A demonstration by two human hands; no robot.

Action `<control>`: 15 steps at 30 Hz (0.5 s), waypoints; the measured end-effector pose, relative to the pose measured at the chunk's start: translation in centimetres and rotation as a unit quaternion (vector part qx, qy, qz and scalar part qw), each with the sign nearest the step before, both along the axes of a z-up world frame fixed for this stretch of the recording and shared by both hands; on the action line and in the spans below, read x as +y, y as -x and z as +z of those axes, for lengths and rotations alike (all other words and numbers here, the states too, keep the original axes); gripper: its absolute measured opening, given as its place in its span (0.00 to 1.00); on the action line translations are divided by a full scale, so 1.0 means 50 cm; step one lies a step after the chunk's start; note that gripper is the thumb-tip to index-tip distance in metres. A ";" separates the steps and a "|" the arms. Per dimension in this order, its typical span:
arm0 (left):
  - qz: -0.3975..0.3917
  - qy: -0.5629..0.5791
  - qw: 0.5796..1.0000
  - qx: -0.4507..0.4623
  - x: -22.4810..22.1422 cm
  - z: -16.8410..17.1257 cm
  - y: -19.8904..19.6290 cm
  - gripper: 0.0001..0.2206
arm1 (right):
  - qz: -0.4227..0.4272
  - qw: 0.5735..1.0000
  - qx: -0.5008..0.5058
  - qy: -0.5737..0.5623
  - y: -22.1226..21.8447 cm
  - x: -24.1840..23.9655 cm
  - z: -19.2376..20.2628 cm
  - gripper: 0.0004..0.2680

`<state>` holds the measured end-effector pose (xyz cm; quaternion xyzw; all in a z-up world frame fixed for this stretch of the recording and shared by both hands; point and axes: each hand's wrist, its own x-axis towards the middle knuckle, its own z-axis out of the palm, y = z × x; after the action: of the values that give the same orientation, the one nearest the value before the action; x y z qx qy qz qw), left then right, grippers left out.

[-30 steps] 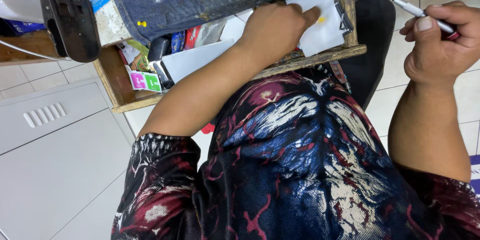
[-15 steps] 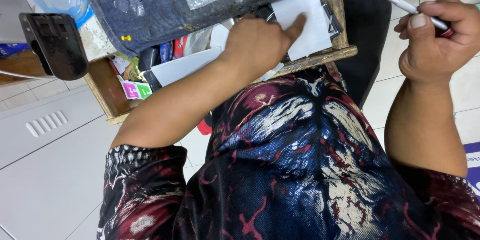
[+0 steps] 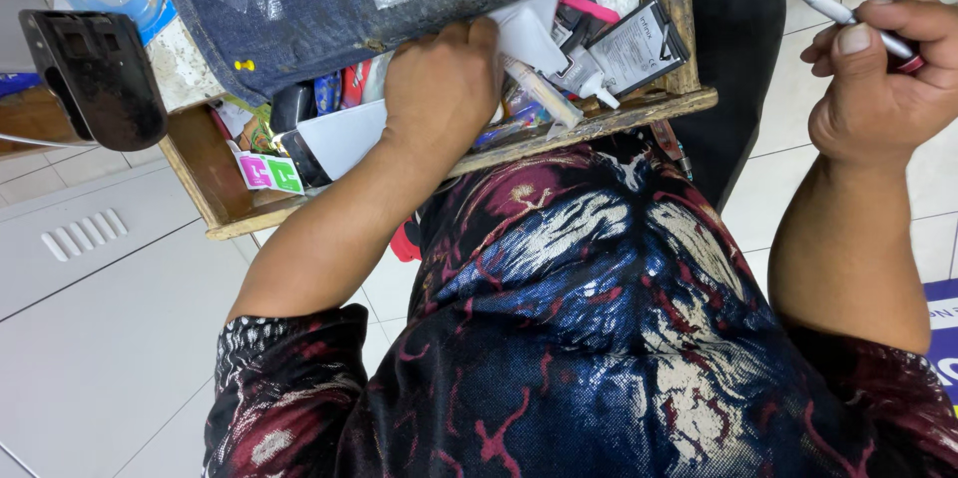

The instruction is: The person disassembles the internal components of a mobile phone by hand and using a small screwdriver, prying up various small internal parts and removing screws to access the motherboard and battery.

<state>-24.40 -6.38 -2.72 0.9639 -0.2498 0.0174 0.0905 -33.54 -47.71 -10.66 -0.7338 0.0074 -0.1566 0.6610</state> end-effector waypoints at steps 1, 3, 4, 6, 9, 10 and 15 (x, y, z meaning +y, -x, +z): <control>0.015 -0.043 0.998 0.038 0.000 0.018 0.000 0.08 | 0.000 1.000 -0.004 0.002 -0.004 0.004 0.001 0.07; 0.042 -0.128 0.984 0.116 -0.001 0.061 0.006 0.11 | 0.000 1.000 -0.009 0.004 -0.008 0.012 0.004 0.07; 0.022 -0.098 0.987 0.125 -0.007 0.080 0.008 0.10 | 0.000 1.000 -0.009 0.003 -0.005 0.013 0.007 0.07; -0.010 -0.041 0.989 0.140 -0.031 0.106 0.014 0.09 | 0.007 1.000 -0.009 -0.004 -0.006 0.018 0.010 0.07; -0.130 0.120 0.978 0.109 -0.110 0.100 0.000 0.16 | 0.012 1.000 -0.021 0.000 -0.019 0.025 0.015 0.07; -0.123 0.128 0.973 0.145 -0.141 0.089 -0.004 0.17 | 0.015 1.000 -0.021 0.006 -0.017 0.028 0.018 0.06; -0.095 0.158 0.957 0.226 -0.199 0.007 -0.042 0.36 | 0.013 0.999 -0.018 0.027 -0.012 0.026 0.031 0.06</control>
<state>-22.32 -16.35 -2.38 0.8881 -0.3070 -0.1700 0.2968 -32.95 -46.43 -9.10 -0.7487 -0.0188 -0.1613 0.6427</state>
